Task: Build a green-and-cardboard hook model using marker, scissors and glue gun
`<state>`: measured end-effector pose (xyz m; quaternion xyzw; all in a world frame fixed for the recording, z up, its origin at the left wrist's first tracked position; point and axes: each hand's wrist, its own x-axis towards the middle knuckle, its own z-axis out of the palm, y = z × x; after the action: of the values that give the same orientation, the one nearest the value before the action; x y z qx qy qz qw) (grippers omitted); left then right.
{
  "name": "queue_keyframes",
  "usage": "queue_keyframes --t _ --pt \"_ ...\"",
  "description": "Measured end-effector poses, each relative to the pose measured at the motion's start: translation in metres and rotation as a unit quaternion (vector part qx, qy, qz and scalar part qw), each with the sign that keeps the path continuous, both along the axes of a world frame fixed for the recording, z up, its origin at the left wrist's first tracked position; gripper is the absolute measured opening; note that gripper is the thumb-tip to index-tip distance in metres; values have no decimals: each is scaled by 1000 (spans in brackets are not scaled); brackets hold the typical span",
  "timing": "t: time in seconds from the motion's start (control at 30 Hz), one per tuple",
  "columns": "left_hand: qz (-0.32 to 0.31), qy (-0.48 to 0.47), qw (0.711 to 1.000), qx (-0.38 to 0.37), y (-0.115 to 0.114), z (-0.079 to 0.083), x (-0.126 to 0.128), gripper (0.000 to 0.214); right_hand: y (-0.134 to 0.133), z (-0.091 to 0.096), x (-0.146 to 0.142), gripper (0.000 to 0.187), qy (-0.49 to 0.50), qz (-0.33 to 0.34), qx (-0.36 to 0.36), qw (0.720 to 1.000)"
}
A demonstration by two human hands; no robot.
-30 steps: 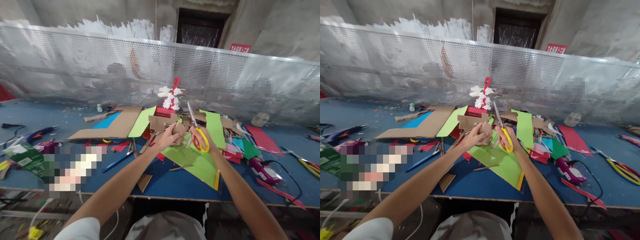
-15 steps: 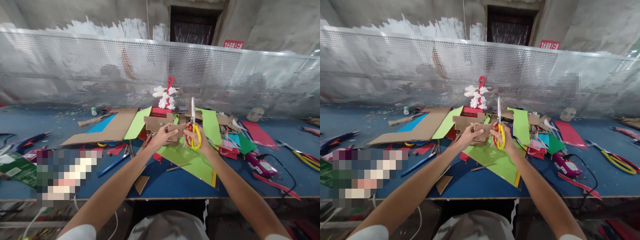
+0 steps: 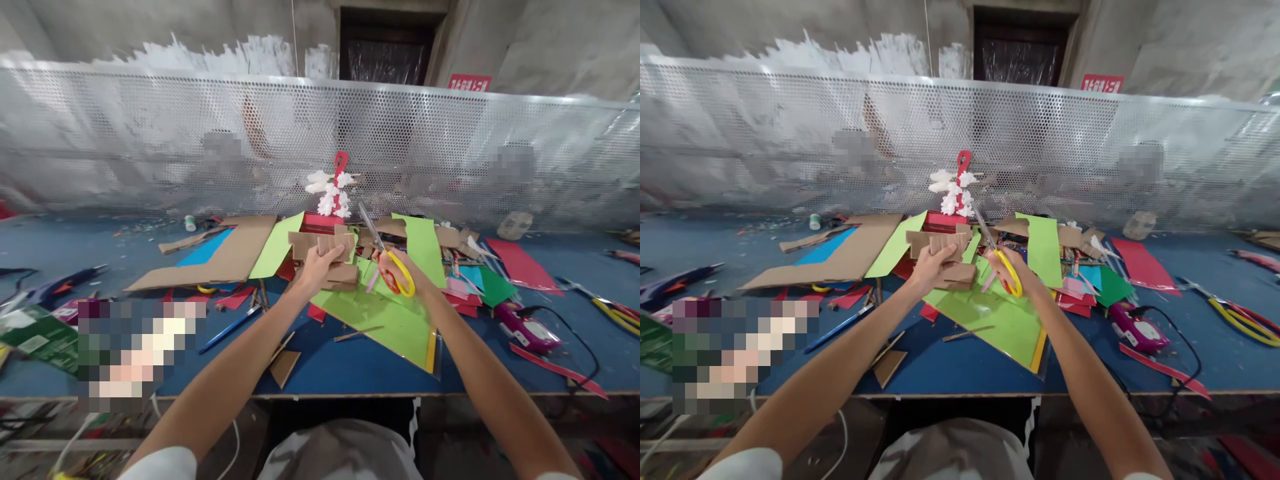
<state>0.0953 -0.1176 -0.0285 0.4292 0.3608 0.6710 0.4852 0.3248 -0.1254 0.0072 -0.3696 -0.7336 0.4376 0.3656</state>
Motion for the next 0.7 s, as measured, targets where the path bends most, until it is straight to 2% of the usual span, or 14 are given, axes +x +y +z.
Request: queue_keyframes --t 0.1,0.27,0.4,0.7 --pt "-2 -12 1000 2 2 3 -8 46 4 3 11 54 -74 29 21 997" --pt "5 -19 1000 14 -1 8 -8 45 1 5 13 42 -156 64 83 982" --pt "10 -21 1000 5 -3 9 -6 45 -1 4 10 38 -164 76 77 981" --pt "12 -22 1000 3 2 2 -5 47 -6 5 8 44 -150 87 46 984"
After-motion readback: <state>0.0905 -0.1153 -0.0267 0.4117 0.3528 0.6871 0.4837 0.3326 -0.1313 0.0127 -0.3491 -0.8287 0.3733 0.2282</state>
